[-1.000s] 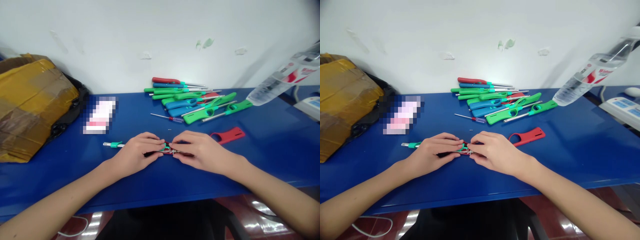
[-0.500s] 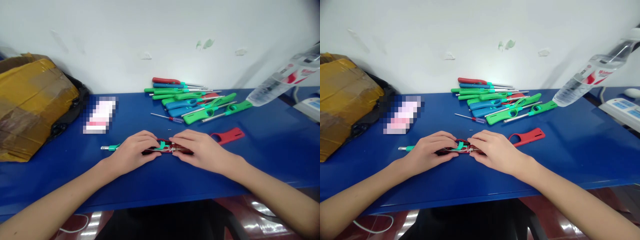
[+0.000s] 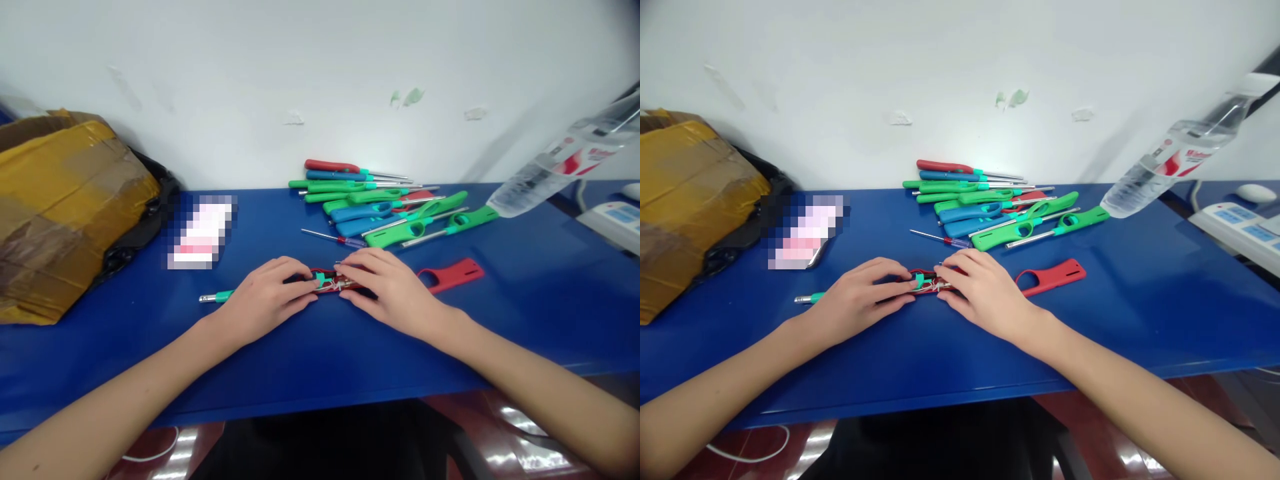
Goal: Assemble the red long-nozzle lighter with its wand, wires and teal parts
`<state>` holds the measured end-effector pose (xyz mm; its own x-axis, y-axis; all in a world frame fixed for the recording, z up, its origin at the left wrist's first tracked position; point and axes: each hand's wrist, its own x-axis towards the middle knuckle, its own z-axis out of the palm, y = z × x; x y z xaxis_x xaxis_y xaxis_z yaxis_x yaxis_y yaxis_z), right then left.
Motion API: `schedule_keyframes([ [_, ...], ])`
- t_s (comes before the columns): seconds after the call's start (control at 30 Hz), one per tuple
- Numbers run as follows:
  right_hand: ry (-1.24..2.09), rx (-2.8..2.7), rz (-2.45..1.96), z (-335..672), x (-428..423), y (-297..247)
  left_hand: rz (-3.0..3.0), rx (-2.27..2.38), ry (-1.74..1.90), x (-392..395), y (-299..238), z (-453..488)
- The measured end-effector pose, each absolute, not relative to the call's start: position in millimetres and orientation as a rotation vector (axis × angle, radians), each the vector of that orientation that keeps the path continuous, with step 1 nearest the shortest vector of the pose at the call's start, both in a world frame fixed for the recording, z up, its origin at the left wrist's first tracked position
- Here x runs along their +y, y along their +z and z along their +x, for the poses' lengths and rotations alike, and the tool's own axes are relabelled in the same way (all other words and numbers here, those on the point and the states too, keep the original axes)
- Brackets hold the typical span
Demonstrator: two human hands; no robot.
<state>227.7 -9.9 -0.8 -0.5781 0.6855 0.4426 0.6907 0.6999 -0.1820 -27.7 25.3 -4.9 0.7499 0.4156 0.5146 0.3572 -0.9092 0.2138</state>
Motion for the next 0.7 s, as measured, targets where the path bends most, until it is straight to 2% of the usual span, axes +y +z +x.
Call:
schedule_keyframes([
  [0.37,0.023,-2.379,-1.038,232.6,-6.9,-1.3,2.770,0.633,0.879,30.4,-4.4,-29.7],
  [0.7,-0.116,-2.426,-0.982,234.0,-6.3,-2.9,2.773,0.612,0.855,30.3,-5.9,-30.7],
])
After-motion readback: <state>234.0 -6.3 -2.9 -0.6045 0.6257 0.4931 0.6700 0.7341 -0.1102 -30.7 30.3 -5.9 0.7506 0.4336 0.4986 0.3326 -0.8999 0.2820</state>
